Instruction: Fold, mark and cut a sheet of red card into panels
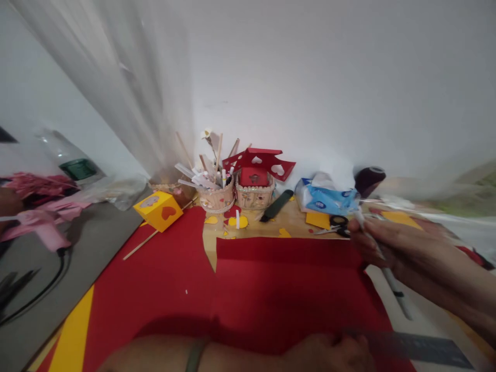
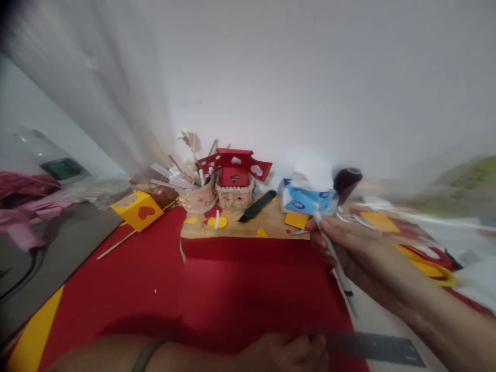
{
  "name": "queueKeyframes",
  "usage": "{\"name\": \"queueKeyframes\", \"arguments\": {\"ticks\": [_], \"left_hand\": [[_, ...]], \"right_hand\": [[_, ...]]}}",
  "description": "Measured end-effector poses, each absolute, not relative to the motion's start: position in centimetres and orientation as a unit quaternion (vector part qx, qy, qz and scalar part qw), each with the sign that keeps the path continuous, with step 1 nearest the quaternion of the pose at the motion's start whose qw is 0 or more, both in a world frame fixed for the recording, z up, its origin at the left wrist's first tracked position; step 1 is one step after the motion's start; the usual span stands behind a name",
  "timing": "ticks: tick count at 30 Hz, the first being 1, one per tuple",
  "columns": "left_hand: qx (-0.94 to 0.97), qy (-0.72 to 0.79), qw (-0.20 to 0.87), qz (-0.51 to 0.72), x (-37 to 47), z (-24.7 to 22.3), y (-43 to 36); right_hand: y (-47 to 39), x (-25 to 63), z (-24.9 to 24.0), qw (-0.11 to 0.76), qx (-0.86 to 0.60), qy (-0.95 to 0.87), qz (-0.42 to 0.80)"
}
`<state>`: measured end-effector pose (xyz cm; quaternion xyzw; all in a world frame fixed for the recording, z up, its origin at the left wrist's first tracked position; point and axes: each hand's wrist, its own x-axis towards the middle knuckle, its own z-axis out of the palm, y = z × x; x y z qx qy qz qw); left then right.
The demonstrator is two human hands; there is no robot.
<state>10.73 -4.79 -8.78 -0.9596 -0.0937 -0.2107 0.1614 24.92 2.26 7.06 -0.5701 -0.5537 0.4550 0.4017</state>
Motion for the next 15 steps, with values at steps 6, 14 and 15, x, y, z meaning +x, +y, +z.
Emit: {"name": "queueKeyframes", "arguments": {"ticks": [6, 14, 15], "left_hand": [[-0.942, -0.11, 0.184, -0.257, 10.0, -6.9, -5.2], [-0.943, -0.112, 0.157, -0.272, 9.5, -6.5, -5.6], [-0.942, -0.106, 0.156, -0.276, 9.4, -6.3, -5.5]], "right_hand": [[0.6, 26.6, 5.9, 0.395, -0.513, -0.421, 0.635], [0.4, 28.3, 4.7, 0.364, -0.527, -0.469, 0.608], [0.6, 28.7, 4.5, 0.358, -0.539, -0.477, 0.595]]}}
